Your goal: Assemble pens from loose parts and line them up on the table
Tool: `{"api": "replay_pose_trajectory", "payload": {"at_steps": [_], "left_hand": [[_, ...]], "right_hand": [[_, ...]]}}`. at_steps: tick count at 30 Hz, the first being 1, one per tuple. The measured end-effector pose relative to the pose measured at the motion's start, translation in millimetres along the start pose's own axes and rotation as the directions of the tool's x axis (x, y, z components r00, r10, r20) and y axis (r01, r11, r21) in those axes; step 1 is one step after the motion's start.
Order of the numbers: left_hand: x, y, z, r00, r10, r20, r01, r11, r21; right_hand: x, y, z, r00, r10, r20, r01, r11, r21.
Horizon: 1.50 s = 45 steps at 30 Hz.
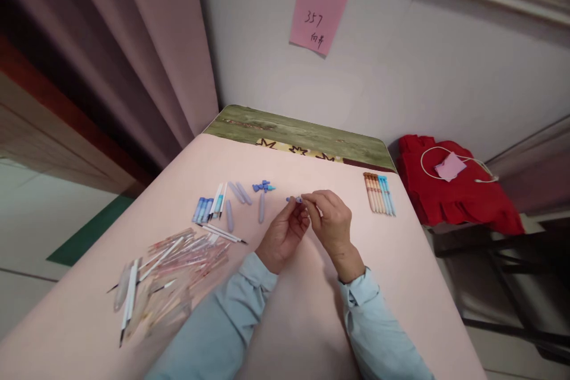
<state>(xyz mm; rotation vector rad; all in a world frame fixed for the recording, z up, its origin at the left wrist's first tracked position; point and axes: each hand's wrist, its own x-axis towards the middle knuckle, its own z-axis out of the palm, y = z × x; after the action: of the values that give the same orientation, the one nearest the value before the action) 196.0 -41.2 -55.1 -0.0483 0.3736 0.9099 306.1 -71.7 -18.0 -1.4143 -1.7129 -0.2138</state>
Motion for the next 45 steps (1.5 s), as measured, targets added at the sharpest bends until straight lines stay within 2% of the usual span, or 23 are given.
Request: {"api": "replay_pose_trajectory", "payload": {"at_steps": [5, 12, 17, 21, 24, 26, 28, 30, 31, 33, 35, 38, 40, 42, 45], "left_hand": [[0.2, -0.5, 0.7, 1.0, 0.009, -0.013, -0.01, 0.999, -0.03], [-1.2, 0.5, 2.8, 0.999, 0.002, -0.039, -0.002, 1.0, -0.007], [-2.1, 1.1, 4.6, 0.998, 0.016, -0.066, -0.015, 1.0, 0.007], [-2.8, 6.5, 7.8, 0.996, 0.011, -0.089, -0.009, 1.0, 0.028], [-2.7, 13.0, 9.9, 0.993, 0.013, -0.116, -0.012, 1.0, 0.009], [-2.1, 16.2, 10.1, 0.992, 0.02, -0.127, -0.021, 1.0, -0.006], [-1.6, 17.2, 9.7, 0.991, 0.024, -0.131, -0.025, 1.0, -0.008], [-1.5, 16.2, 9.4, 0.991, 0.025, -0.129, -0.025, 1.0, 0.003], [-1.8, 15.4, 9.4, 0.992, 0.025, -0.125, -0.024, 1.0, 0.012], [-2.6, 13.8, 9.7, 0.993, 0.026, -0.119, -0.023, 0.999, 0.028], [-3.3, 13.3, 9.9, 0.993, 0.034, -0.117, -0.03, 0.999, 0.036], [-3.2, 14.2, 8.7, 0.991, 0.062, -0.115, -0.058, 0.997, 0.042], [-2.6, 14.9, 6.7, 0.991, 0.082, -0.104, -0.077, 0.996, 0.051], [-1.9, 15.1, 4.2, 0.992, 0.092, -0.091, -0.087, 0.995, 0.057], [-1.4, 14.8, 1.3, 0.99, 0.11, -0.088, -0.104, 0.993, 0.064]], "right_hand": [[-1.9, 2.7, 2.9, 0.998, -0.066, -0.004, 0.065, 0.997, -0.038], [-6.5, 4.2, 8.4, 0.998, -0.061, -0.012, 0.06, 0.995, -0.075], [-6.0, -0.6, 9.9, 1.0, 0.017, 0.025, -0.017, 1.0, -0.014], [1.2, 12.9, -5.1, 0.99, 0.144, -0.01, -0.142, 0.984, 0.108], [1.3, 40.3, -24.2, 0.923, 0.38, -0.056, -0.383, 0.922, -0.05], [-3.8, 59.8, -33.6, 0.836, 0.548, 0.037, -0.523, 0.815, -0.249], [-11.1, 74.3, -37.3, 0.729, 0.672, 0.133, -0.582, 0.71, -0.396], [-17.5, 82.2, -36.2, 0.676, 0.714, 0.184, -0.576, 0.667, -0.472], [-19.4, 83.8, -34.9, 0.669, 0.718, 0.194, -0.567, 0.661, -0.491], [-20.1, 83.7, -33.4, 0.67, 0.717, 0.19, -0.562, 0.658, -0.501], [-16.7, 79.5, -35.1, 0.675, 0.715, 0.182, -0.596, 0.673, -0.438], [-6.6, 63.9, -42.2, 0.712, 0.666, 0.223, -0.642, 0.746, -0.178], [0.8, 47.1, -47.1, 0.761, 0.58, 0.293, -0.608, 0.794, 0.009], [6.9, 28.2, -50.2, 0.811, 0.475, 0.342, -0.539, 0.833, 0.121], [11.3, 6.0, -51.3, 0.847, 0.382, 0.37, -0.447, 0.888, 0.105]]}}
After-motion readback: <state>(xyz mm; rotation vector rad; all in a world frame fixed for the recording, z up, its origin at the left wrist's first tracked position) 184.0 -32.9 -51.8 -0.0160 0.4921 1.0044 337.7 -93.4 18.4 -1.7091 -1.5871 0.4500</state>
